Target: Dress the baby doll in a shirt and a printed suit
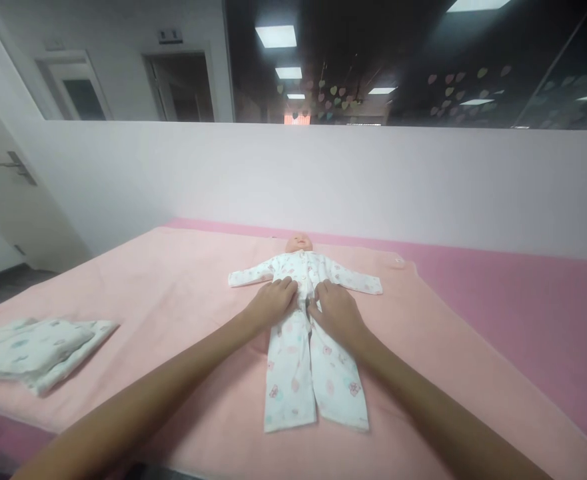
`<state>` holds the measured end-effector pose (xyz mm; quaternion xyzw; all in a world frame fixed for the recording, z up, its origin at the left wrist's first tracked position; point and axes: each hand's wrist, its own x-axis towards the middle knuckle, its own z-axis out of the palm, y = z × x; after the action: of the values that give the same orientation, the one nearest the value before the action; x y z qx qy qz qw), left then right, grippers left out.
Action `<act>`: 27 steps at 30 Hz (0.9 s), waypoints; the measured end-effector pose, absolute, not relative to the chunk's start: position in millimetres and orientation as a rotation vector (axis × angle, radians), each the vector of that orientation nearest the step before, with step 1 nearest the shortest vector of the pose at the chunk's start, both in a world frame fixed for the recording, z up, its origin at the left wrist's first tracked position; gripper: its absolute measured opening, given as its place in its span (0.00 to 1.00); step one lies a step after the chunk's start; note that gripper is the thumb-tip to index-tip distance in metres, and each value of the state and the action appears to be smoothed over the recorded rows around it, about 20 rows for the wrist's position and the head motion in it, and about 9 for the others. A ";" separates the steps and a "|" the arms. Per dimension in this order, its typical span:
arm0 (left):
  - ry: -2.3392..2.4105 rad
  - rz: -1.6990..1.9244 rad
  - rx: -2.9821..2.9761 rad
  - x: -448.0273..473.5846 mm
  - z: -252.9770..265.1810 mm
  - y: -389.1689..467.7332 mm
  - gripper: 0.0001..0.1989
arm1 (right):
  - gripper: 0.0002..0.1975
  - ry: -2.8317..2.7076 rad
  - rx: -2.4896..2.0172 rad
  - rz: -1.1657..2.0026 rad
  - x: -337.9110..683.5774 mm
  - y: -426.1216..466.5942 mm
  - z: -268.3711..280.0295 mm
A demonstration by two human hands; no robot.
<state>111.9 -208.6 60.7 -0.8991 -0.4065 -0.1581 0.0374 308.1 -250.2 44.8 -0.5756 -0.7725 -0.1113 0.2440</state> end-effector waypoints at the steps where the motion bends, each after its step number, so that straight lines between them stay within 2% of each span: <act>1: -1.317 -0.555 -2.774 107.9 61.2 -207.1 0.11 | 0.08 -2.079 -1.565 -0.240 310.1 -250.4 47.2; 5: -1.913 -1.087 -2.648 80.4 61.3 -196.6 0.19 | 0.07 -1.820 -1.559 0.171 334.2 -248.8 58.0; 8: -2.320 -1.375 -2.345 46.2 56.3 -191.9 0.22 | 0.09 -1.595 -1.723 0.329 376.7 -244.4 58.6; 13: -2.504 -1.085 -2.294 -6.8 39.3 -208.7 0.17 | 0.14 -1.521 -1.951 0.488 460.6 -250.4 35.6; 19: -2.437 -0.927 -2.365 -1.0 31.0 -210.4 0.21 | 0.24 -1.549 -2.039 0.575 478.9 -254.6 7.0; 27: -2.196 -0.844 -2.310 26.3 19.6 -183.3 0.20 | 0.19 -1.527 -2.038 0.287 451.2 -231.1 -22.7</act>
<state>26.3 -183.3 19.6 -0.6985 -0.6640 -0.2551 -0.0774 451.2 -231.1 -22.7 -0.7623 -0.5709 0.1073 0.2854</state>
